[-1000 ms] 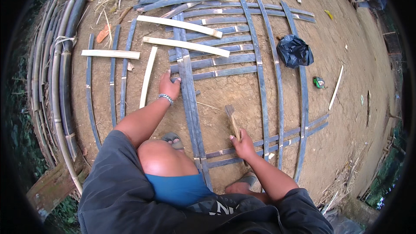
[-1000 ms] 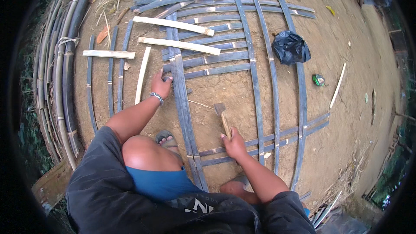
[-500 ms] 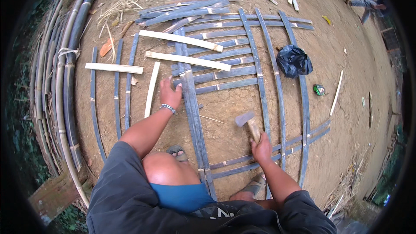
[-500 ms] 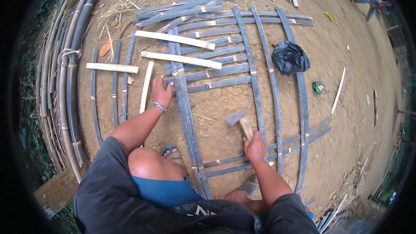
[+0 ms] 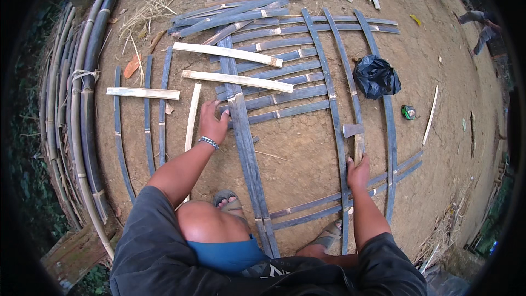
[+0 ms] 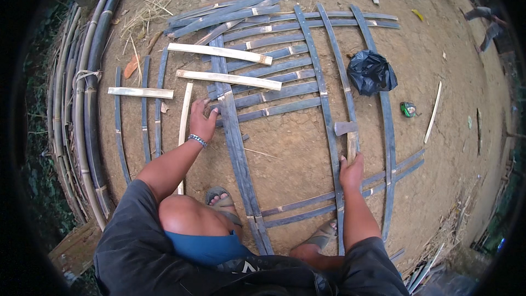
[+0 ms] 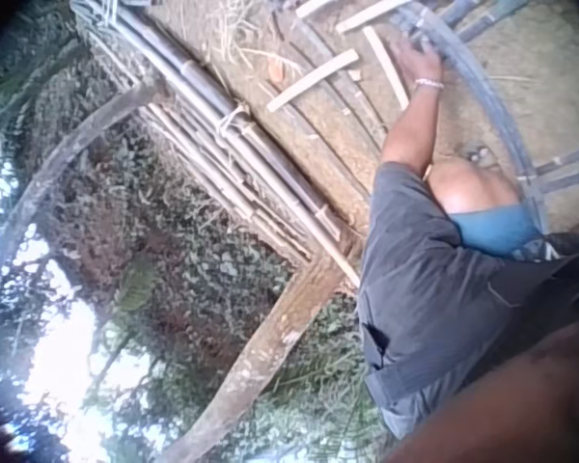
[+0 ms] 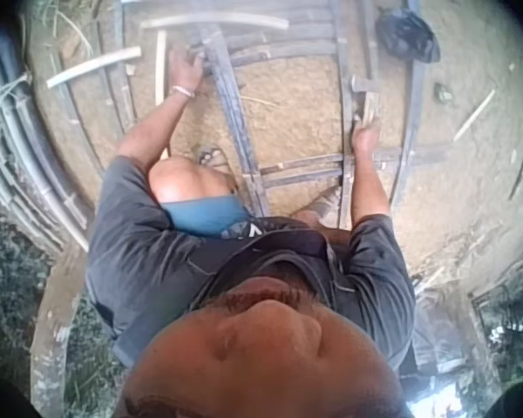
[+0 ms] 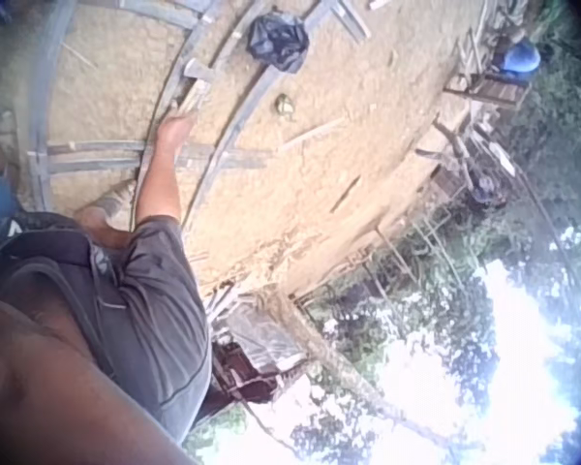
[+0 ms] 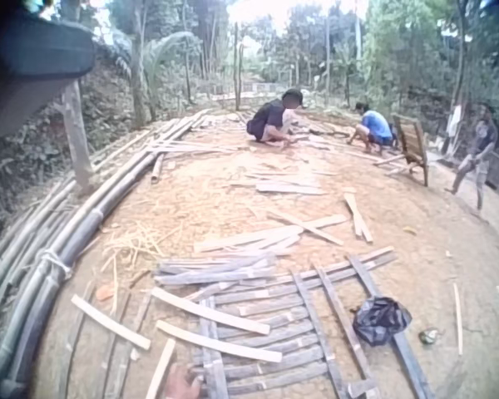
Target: The person weaves thin bamboo strips into a larger frame structure on the ground. They use a hammer to drive nails into the intersections of the strips to secure them in place.
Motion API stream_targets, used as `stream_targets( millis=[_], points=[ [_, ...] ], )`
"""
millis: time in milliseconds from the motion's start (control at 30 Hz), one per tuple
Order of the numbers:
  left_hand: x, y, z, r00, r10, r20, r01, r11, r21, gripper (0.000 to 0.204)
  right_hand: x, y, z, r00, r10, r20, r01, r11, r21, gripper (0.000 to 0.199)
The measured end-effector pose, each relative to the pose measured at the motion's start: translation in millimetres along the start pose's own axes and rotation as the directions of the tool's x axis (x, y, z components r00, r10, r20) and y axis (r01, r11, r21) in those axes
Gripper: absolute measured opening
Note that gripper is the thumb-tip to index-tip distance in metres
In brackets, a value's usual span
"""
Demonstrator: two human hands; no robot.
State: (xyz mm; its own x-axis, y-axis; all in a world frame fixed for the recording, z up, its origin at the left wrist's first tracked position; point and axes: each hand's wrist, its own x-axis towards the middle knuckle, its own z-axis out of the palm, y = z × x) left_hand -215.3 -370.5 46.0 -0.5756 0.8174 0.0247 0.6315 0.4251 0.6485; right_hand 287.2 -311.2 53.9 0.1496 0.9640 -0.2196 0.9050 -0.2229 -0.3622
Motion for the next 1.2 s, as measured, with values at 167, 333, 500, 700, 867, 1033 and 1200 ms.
stream_targets(
  millis=[167, 333, 500, 700, 867, 1033, 1200],
  points=[
    [0.2, -4.3, -4.5, 1.000, 0.000, 0.000, 0.000, 1.000, -0.003, 0.037, 2.5, 11.5, -14.2, 1.000, -0.018, -0.008, 0.017, 0.996, -0.087, 0.051],
    [-0.4, -12.7, -0.6, 0.999, 0.012, 0.031, -0.013, 1.000, 0.026, 0.034, 1.6, 33.1, -12.2, 0.982, 0.100, -0.162, -0.111, 0.992, -0.058, 0.051],
    [2.3, -9.0, 1.7, 0.998, 0.004, 0.055, -0.004, 1.000, 0.006, 0.032, -9.9, 39.0, -20.5, 0.975, 0.136, -0.176, -0.146, 0.988, -0.045, 0.056],
    [3.3, -9.4, 2.3, 0.996, 0.063, 0.067, -0.067, 0.997, 0.050, 0.032, -2.9, 60.1, -29.5, 0.996, 0.060, -0.066, -0.064, 0.996, -0.058, 0.053],
    [-2.9, -12.8, 4.6, 0.991, 0.077, 0.107, -0.086, 0.993, 0.082, 0.035, 11.2, 80.1, -29.8, 1.000, 0.010, -0.010, -0.011, 0.997, -0.078, 0.051],
    [-7.5, -6.8, 5.1, 0.989, 0.087, 0.121, -0.097, 0.992, 0.086, 0.035, 24.0, 95.2, -25.6, 1.000, 0.011, -0.014, -0.012, 0.997, -0.072, 0.048],
    [-10.5, -4.3, -3.6, 0.986, 0.102, 0.129, -0.114, 0.989, 0.094, 0.037, 24.0, 101.3, -21.4, 1.000, 0.013, -0.016, -0.015, 0.994, -0.109, 0.048]
  ],
)
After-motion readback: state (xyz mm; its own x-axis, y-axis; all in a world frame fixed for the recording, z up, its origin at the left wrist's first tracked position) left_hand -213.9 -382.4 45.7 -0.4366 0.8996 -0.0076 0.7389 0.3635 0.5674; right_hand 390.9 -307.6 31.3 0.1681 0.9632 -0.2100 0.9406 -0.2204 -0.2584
